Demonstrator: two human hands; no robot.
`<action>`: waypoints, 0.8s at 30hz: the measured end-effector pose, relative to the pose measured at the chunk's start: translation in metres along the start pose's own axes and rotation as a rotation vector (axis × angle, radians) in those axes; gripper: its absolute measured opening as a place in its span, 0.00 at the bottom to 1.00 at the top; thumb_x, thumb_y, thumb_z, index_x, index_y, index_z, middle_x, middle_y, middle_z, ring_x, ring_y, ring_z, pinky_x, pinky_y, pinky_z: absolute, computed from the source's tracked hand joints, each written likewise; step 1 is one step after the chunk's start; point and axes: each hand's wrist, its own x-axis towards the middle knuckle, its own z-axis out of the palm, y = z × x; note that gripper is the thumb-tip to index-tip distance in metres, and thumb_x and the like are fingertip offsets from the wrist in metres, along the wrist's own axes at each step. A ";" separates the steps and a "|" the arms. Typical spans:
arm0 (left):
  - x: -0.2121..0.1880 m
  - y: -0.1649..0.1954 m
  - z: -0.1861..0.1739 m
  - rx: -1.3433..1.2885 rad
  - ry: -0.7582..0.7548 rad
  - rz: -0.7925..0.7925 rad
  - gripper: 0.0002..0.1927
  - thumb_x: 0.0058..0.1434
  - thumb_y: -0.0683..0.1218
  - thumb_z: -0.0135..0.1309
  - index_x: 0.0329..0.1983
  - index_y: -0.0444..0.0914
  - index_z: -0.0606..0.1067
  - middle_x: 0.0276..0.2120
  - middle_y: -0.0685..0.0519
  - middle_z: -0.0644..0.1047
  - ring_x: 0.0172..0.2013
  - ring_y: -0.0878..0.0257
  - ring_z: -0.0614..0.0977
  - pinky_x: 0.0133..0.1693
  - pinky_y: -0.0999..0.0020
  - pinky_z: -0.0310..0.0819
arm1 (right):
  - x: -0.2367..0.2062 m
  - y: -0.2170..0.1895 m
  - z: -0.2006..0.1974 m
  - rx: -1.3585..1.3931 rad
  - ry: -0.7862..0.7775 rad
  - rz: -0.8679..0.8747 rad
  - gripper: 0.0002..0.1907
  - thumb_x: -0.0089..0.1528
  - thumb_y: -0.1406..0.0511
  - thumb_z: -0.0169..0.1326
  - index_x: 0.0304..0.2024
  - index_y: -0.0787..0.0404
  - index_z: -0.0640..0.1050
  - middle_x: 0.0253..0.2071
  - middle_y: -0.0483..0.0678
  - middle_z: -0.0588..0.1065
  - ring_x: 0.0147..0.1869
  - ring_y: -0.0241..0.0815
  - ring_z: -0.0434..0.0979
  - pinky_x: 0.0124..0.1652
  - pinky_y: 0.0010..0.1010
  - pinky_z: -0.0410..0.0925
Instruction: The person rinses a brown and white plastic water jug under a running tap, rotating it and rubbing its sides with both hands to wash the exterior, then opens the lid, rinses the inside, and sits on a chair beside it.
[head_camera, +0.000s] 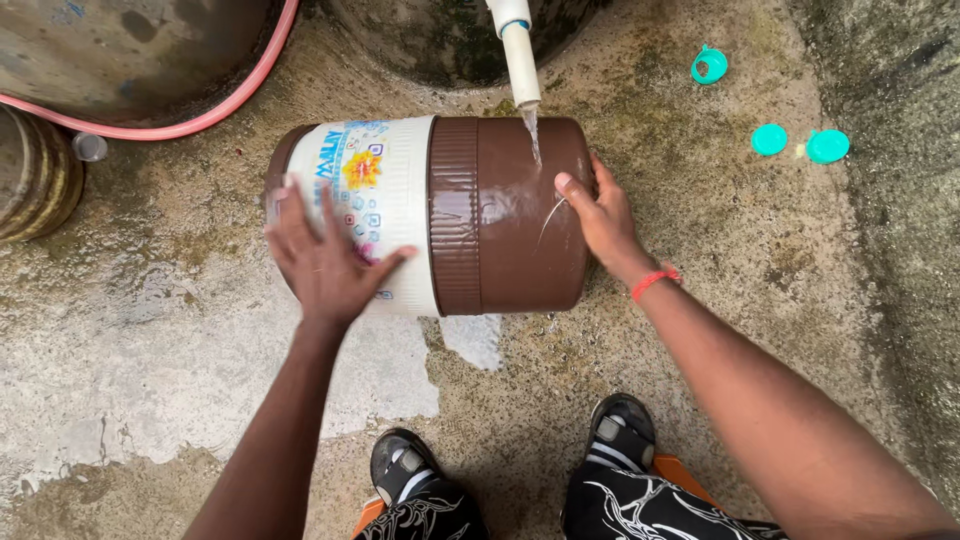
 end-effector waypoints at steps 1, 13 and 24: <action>-0.002 -0.014 0.000 -0.009 0.011 -0.039 0.68 0.54 0.82 0.54 0.80 0.31 0.48 0.77 0.27 0.42 0.77 0.34 0.42 0.72 0.28 0.34 | 0.005 -0.002 -0.001 -0.012 0.003 0.060 0.38 0.63 0.49 0.56 0.68 0.66 0.67 0.51 0.50 0.77 0.52 0.39 0.79 0.52 0.30 0.73; -0.029 -0.065 0.051 -1.056 -0.105 -0.584 0.36 0.56 0.63 0.67 0.53 0.30 0.73 0.43 0.47 0.76 0.45 0.58 0.76 0.51 0.61 0.72 | -0.003 0.025 0.004 -0.126 0.047 -0.084 0.44 0.71 0.39 0.45 0.73 0.65 0.58 0.65 0.55 0.67 0.68 0.47 0.66 0.61 0.41 0.61; -0.045 -0.060 0.051 -1.128 -0.106 -0.631 0.51 0.52 0.63 0.70 0.66 0.33 0.56 0.53 0.39 0.72 0.53 0.52 0.77 0.51 0.54 0.73 | -0.005 0.027 0.021 -0.093 0.262 0.216 0.32 0.65 0.41 0.49 0.50 0.62 0.78 0.45 0.50 0.80 0.50 0.40 0.79 0.51 0.34 0.71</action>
